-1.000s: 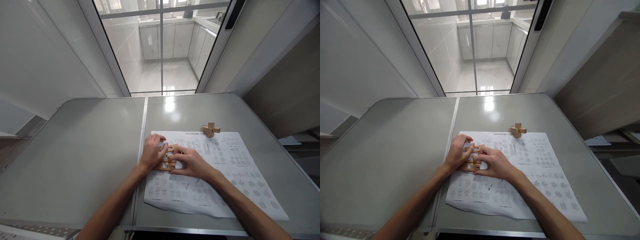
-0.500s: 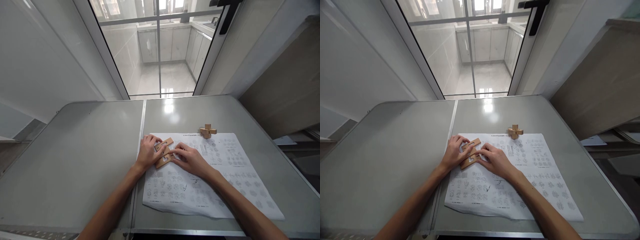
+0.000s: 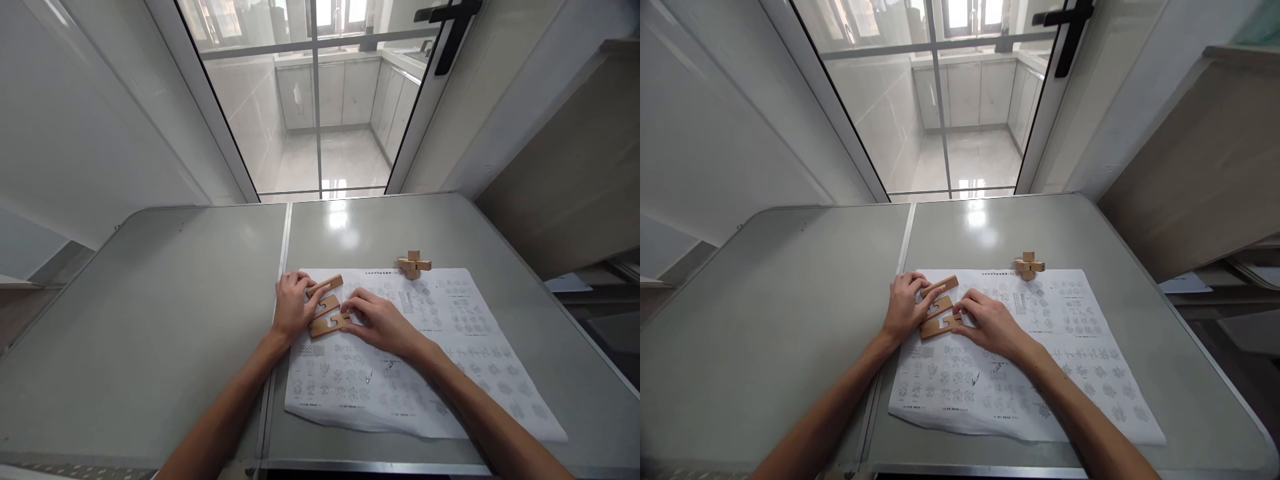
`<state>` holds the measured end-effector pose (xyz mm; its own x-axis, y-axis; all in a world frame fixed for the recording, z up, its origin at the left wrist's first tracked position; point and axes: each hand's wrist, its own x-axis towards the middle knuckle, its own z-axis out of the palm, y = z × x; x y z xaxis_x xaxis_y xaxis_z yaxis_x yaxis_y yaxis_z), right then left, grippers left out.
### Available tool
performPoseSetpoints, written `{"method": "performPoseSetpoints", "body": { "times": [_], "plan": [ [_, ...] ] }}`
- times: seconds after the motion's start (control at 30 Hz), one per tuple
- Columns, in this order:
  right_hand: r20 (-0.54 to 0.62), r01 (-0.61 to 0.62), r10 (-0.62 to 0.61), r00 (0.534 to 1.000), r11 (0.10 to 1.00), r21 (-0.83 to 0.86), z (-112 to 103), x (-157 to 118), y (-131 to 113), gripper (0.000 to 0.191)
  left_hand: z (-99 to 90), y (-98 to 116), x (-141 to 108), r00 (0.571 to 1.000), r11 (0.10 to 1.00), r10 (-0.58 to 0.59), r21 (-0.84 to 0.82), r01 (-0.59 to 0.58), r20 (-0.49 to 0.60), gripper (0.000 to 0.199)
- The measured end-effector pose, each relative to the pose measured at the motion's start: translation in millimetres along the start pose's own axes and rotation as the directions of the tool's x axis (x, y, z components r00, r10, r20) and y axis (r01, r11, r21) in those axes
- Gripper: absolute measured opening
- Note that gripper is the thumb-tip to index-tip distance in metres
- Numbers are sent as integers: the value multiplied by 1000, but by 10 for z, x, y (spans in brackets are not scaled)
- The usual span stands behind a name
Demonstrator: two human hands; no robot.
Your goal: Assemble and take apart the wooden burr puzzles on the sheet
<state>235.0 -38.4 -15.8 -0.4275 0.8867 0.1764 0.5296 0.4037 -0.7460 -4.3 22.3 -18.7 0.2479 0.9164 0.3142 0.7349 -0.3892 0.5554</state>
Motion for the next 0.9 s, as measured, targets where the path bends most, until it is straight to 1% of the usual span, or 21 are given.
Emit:
{"method": "performPoseSetpoints", "body": {
  "times": [0.1,0.2,0.3,0.37,0.43,0.53,0.67,0.8,0.9],
  "plan": [
    [6,9,-9,1000,1000,26,-20,3,-14,18,-49,35,9,1000,998,-16,-60,16,-7,21],
    [20,24,-25,999,997,69,-39,8,-29,11,-107,93,22,998,979,-70,-192,70,10,21],
    [20,-1,0,1000,997,80,-39,10,-17,11,-144,152,32,992,938,-119,-323,125,40,24],
    [19,-11,9,1000,998,70,-25,5,10,20,-149,171,38,986,907,-159,-386,168,55,28],
    [30,9,-11,999,997,73,-12,-1,38,25,-140,169,45,978,871,-198,-445,208,71,32],
    [56,46,-53,997,993,107,-12,-8,55,20,-124,155,59,970,818,-221,-522,243,105,37],
    [73,46,-57,996,988,145,-38,1,33,16,-136,178,72,969,809,-206,-534,246,135,39],
    [85,52,-62,994,991,122,-51,9,2,6,-161,215,74,965,807,-215,-529,263,151,39],
    [78,72,-81,994,991,114,-52,9,-29,10,-161,217,72,961,807,-220,-521,277,170,40]
  ]
}}
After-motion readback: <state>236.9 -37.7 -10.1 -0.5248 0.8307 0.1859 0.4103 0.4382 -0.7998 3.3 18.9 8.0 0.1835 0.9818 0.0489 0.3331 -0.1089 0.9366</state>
